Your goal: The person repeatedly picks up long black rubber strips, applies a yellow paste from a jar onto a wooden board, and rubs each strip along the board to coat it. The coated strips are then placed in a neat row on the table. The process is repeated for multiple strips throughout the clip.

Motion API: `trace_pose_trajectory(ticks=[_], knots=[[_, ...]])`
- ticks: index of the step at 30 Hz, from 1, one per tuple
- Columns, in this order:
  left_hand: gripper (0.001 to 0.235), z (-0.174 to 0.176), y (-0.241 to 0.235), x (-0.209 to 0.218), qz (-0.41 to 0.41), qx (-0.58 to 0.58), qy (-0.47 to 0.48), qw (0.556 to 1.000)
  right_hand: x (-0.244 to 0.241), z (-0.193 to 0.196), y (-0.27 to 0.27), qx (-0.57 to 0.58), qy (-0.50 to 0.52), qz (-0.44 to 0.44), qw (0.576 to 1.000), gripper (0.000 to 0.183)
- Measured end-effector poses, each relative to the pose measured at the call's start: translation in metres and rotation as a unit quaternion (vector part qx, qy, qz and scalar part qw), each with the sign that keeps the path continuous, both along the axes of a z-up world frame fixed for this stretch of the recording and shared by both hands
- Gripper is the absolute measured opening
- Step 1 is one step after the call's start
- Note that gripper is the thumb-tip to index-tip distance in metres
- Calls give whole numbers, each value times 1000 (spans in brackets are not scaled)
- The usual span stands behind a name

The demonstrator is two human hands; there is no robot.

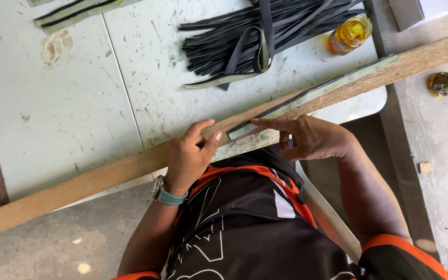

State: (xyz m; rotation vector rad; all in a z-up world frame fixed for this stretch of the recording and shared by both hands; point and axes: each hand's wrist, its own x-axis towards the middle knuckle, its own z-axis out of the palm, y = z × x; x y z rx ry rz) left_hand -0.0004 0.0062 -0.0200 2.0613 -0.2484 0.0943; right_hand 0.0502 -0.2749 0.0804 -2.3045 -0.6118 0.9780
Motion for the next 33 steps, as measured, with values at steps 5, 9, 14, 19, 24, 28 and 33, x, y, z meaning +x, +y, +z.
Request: trace_pose_trajectory(ticks=[5,9,14,19,24,28,33], knots=[[32,-1,2,-1,-3,-25,11,1000,-4,1,17,-12,-62,22,998,88],[32,1,1,0,-2,-25,13,1000,-11,3,31,-102,-92,50,989,81],[32,-3,5,-1,3,-31,16,999,-19,5,58,-128,-90,57,986,80],[37,-11,0,-4,49,-45,-72,995,-35,2,64,-94,-91,81,988,80],[67,-13,-18,-9,63,88,-134,985,-51,-3,41,-14,-259,19,966,65],[83,-2,-21,-6,63,158,-115,979,-54,-19,48,-135,-243,9,961,68],[89,8,-20,1,51,168,-75,982,-40,-23,42,-185,-350,-106,912,78]])
